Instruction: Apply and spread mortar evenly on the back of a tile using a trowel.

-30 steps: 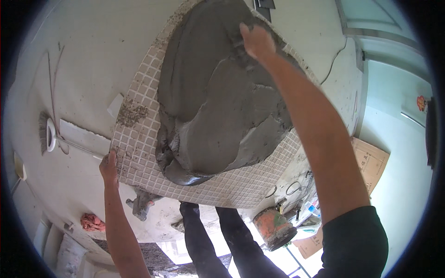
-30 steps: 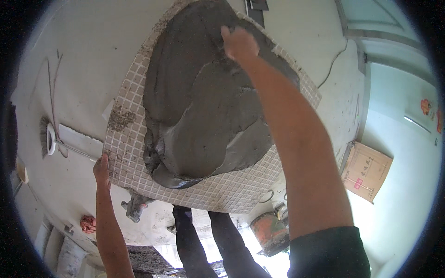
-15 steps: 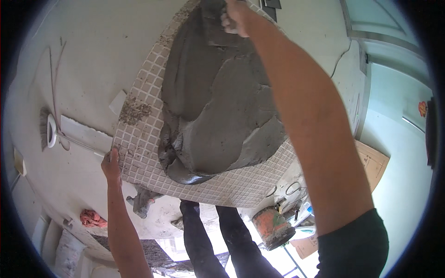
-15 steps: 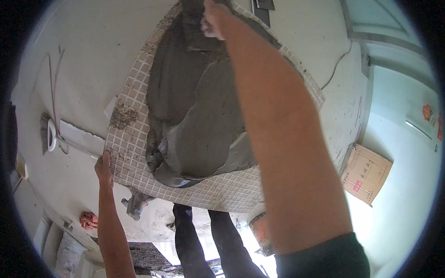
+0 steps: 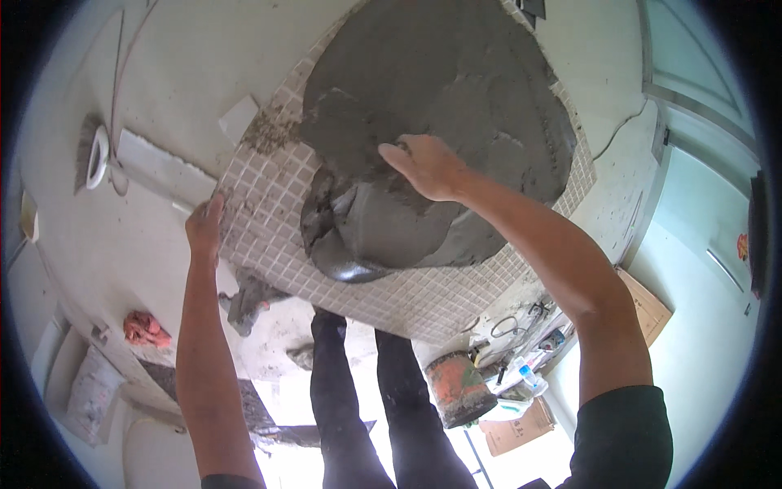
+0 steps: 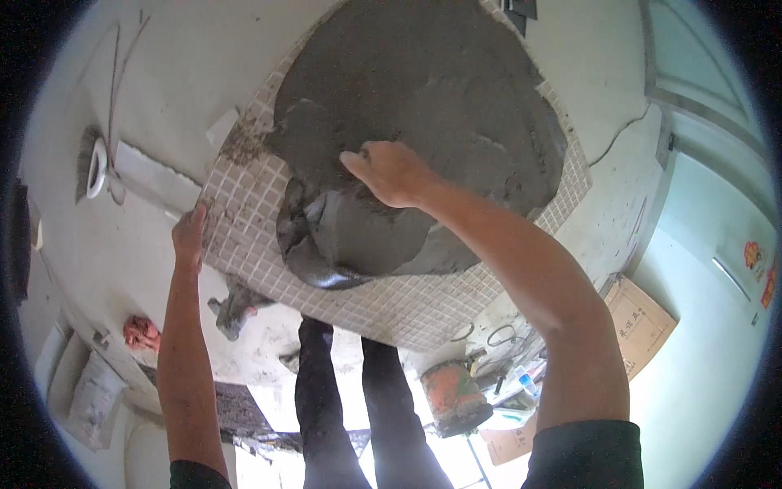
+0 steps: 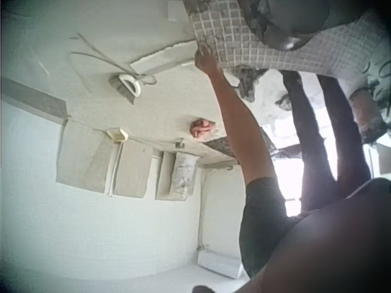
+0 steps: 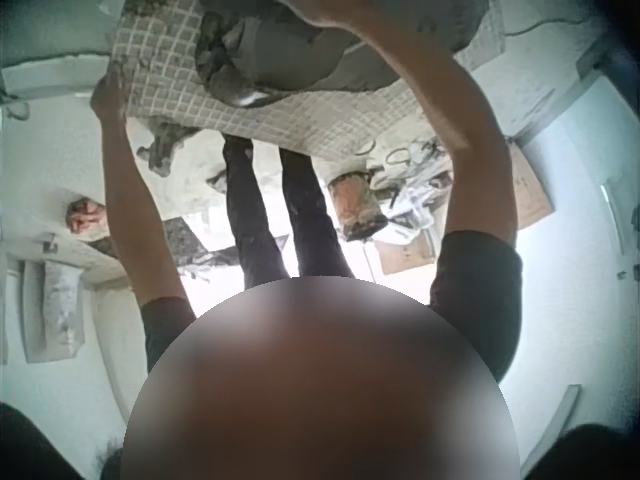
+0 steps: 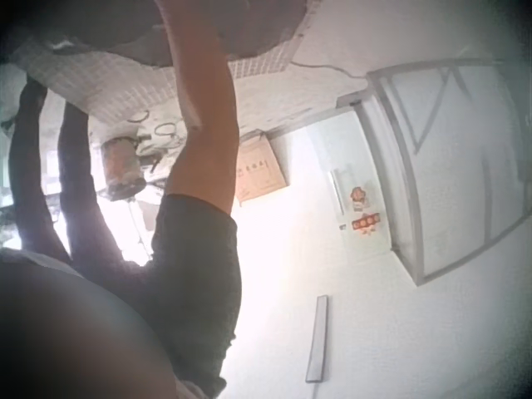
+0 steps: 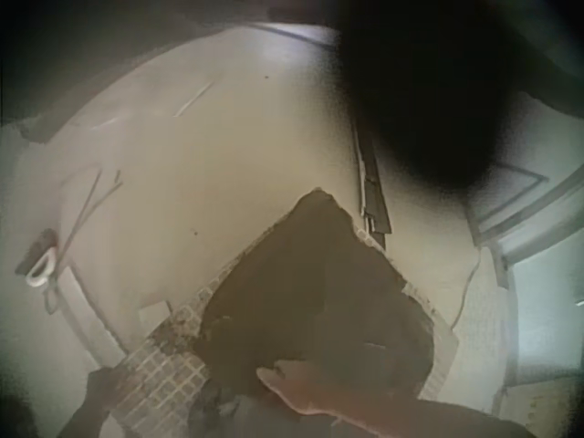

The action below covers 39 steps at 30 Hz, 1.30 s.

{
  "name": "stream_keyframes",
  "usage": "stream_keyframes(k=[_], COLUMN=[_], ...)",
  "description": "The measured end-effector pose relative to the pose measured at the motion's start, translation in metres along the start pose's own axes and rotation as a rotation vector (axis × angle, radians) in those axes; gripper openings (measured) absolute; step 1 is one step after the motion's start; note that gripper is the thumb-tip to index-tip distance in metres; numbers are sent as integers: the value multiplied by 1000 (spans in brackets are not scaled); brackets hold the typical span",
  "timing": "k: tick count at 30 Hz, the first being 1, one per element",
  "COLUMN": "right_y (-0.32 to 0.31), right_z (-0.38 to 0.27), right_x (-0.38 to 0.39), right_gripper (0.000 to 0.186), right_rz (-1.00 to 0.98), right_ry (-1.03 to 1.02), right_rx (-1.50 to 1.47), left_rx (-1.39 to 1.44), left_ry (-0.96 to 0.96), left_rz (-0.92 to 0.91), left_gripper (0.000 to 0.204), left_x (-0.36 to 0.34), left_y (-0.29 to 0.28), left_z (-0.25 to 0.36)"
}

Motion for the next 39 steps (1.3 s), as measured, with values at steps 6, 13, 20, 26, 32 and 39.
stream_keyframes(k=[6, 13, 20, 26, 32, 39], right_y=[24, 116, 35, 106, 164, 161], right_z=[52, -57, 12, -30, -95, -68], right_x=[89, 47, 82, 50, 34, 80], right_gripper=[53, 49, 48, 46, 60, 57], right_rz=[272, -54, 321, -4, -293, -734], right_ry=[450, 0, 231, 594, -112, -269], right_rx=[-310, -31, 95, -498, 37, 501], left_rx=[107, 141, 571, 712, 880, 798], left_ry=[-122, -150, -543, -558, -578, -672], left_rz=[-36, -26, -160, -196, -255, -99], left_gripper=[48, 49, 49, 45, 44, 43], left_x=[-3, 14, 43, 58, 60, 56], left_y=[-21, -19, -24, -20, -12, -8], left_z=[-27, -8, -66, -60, -58, -83])
Point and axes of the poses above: each hand's wrist, its own x-axis away from the middle knuckle, its own y-axis out of the palm, z = x × y, the point moved 9 cm from there along -x, towards the middle knuckle, and after that the axes turned 14 degrees about z, right-handed, at the moved point
